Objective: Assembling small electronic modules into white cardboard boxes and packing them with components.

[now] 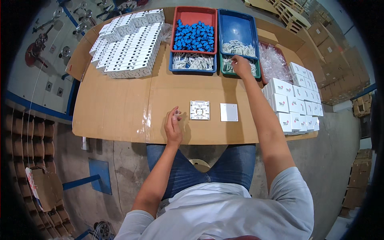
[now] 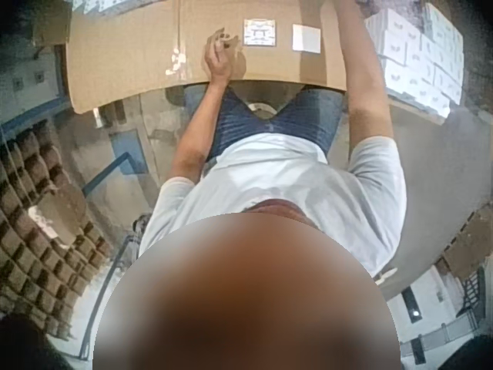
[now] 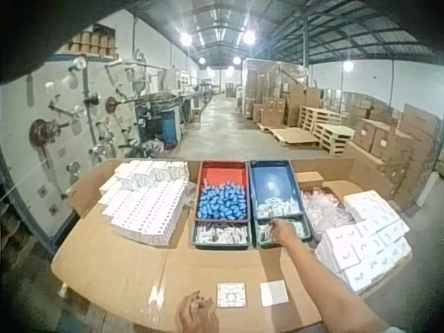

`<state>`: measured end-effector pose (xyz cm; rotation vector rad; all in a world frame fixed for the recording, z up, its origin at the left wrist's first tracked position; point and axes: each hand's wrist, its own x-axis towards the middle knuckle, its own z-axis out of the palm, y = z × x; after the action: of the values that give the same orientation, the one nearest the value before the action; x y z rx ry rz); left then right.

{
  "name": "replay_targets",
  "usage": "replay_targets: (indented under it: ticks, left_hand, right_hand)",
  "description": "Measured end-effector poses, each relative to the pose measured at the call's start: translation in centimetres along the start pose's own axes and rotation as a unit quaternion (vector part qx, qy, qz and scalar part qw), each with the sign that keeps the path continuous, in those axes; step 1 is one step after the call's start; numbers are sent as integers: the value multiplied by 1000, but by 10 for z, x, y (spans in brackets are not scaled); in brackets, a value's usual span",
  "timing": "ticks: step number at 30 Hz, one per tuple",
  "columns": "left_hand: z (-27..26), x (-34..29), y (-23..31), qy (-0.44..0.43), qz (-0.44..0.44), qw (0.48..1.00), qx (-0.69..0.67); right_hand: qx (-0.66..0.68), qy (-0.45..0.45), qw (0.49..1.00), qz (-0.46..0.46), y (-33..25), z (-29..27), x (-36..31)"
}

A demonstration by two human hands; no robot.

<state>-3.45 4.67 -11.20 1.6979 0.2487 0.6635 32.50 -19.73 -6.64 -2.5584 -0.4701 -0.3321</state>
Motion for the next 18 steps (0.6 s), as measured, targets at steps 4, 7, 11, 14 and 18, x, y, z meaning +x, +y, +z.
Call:
replay_targets:
  ticks: [4, 7, 11, 14, 18]
  left_hand:
    - [0, 0, -7, 2, -31, 999, -32]
    - [-7, 5, -14, -27, -110, 986, -124]
    - [-26, 14, -13, -80, -176, 960, -205]
    - [-35, 4, -4, -85, -263, 892, -359]
    - [-35, -17, 11, -141, -313, 826, -448]
  right_hand:
    - [82, 36, 996, -5, -3, -13, -7]
    - [227, -56, 972, 6, -44, -19, -46]
    - [405, -144, 903, 15, -111, -13, -131]
    - [404, -202, 892, -10, -169, -19, -180]
    - [383, -229, 895, -30, -208, -25, -207]
